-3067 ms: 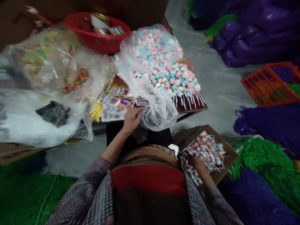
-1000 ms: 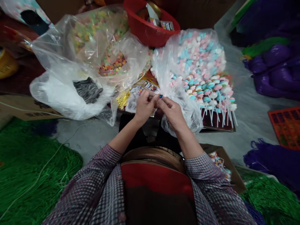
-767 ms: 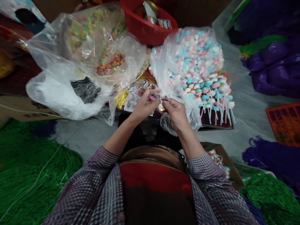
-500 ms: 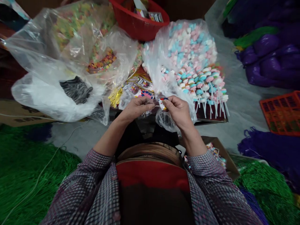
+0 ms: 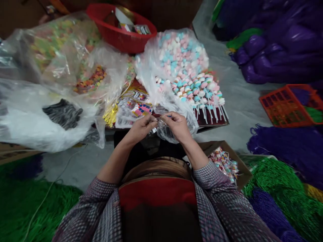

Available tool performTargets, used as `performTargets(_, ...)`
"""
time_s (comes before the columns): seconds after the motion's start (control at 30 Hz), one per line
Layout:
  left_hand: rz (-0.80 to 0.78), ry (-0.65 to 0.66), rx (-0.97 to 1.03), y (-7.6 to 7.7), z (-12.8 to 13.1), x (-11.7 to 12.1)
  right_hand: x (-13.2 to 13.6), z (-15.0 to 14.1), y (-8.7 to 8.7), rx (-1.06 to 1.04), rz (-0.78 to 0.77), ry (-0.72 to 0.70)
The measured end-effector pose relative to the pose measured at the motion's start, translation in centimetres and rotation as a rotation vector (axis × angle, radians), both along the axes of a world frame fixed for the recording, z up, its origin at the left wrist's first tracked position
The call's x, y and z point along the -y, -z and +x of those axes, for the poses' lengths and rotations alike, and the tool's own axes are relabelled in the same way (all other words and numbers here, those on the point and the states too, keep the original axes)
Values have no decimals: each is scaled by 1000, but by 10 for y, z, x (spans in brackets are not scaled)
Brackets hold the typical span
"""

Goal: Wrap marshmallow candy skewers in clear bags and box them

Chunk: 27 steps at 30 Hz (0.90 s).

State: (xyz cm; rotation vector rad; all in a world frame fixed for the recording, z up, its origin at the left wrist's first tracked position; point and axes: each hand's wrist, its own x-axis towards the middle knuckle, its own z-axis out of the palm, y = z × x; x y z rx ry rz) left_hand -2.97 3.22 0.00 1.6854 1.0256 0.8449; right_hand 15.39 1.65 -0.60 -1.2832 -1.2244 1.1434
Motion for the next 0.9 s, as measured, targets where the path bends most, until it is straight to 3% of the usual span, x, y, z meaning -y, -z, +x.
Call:
performTargets(0.1,-84,-6,-28,0,0,2,2,2,0,104,22,25)
performTargets(0.27,-129,-31,-84,-4,3,4,3,9,-4,58,45,-92)
performTargets(0.4,-225,2,36,-3,4,3,4,10,-2,151,96,-13)
performTargets(0.63,-17,9,-80,-2,1,0,4,9,-1,321,205,8)
performTargets(0.77,-25,12,-54,-3,5,-1,1,8,-2,362,218,50)
performTargets(0.9,4,-20,-30,-2,3,-6,-3,17,-9,463,224,-35)
